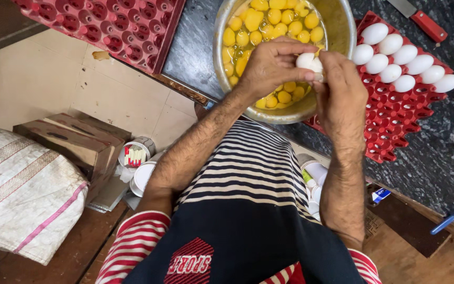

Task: The person cracks many eggs one by one by hand into a large metal bowl.

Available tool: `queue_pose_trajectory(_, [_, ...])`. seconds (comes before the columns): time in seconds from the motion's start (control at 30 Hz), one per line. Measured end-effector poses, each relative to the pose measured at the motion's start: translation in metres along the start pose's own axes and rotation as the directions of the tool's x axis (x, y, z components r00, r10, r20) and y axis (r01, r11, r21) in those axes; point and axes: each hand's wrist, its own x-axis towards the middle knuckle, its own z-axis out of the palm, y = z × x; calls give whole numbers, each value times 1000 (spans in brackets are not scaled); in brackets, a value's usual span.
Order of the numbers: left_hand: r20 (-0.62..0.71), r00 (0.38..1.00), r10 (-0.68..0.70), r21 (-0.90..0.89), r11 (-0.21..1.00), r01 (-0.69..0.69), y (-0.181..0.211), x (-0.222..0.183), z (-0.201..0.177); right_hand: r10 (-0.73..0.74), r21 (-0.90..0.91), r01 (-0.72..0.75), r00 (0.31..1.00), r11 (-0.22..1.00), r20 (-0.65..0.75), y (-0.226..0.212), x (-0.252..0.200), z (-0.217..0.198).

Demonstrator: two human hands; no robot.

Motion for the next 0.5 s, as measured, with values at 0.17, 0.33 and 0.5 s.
queue_pose_trajectory(0.17, [4,995,100,516,852,-88,36,4,1,85,-12,-84,993,996,87,5,-2,-12])
queue_pose_trajectory(0.33, [96,945,314,757,593,-274,63,7,8,127,8,-127,991,992,-34,24,-15,-10])
queue_pose_trajectory(0.5, [130,957,258,643,713,-280,79,-2,8,403,738,-324,912,592,77,43,-35,5])
